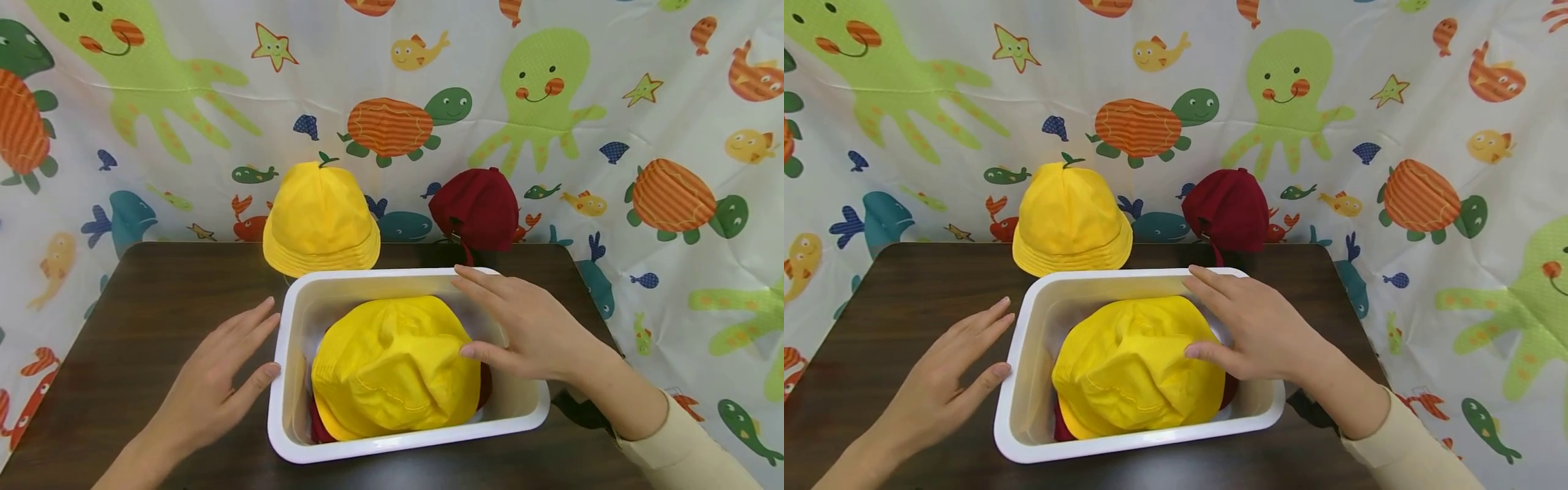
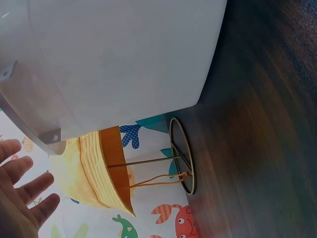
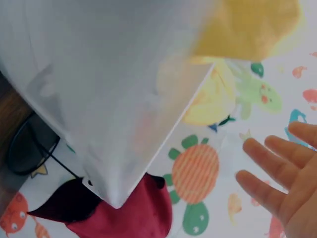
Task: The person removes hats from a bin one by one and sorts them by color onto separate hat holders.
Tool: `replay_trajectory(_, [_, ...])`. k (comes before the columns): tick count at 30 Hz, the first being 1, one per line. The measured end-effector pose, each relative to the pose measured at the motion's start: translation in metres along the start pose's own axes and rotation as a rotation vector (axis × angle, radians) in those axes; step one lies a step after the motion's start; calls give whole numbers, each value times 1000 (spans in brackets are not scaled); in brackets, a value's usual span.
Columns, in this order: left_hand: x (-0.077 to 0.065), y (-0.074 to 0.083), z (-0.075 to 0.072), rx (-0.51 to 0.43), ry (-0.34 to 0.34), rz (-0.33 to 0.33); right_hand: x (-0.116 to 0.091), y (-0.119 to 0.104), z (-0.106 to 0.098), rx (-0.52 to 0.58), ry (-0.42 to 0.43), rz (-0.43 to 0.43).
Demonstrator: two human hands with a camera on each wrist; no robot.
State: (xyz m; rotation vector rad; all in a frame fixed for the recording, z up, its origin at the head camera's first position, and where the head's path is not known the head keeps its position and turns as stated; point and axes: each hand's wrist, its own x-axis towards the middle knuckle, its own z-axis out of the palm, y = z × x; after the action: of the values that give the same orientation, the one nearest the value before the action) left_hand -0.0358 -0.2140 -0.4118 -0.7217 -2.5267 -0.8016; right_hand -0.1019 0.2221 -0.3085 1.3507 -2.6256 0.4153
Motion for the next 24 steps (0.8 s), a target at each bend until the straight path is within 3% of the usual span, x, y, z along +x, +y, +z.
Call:
replay_trajectory(10, [2, -1, 6, -39, 21, 86, 17, -13, -6, -26, -116, -74])
replay_trajectory(24, [-1, 4, 8, -32, 8, 66, 37, -29, -3, -8, -225, -128])
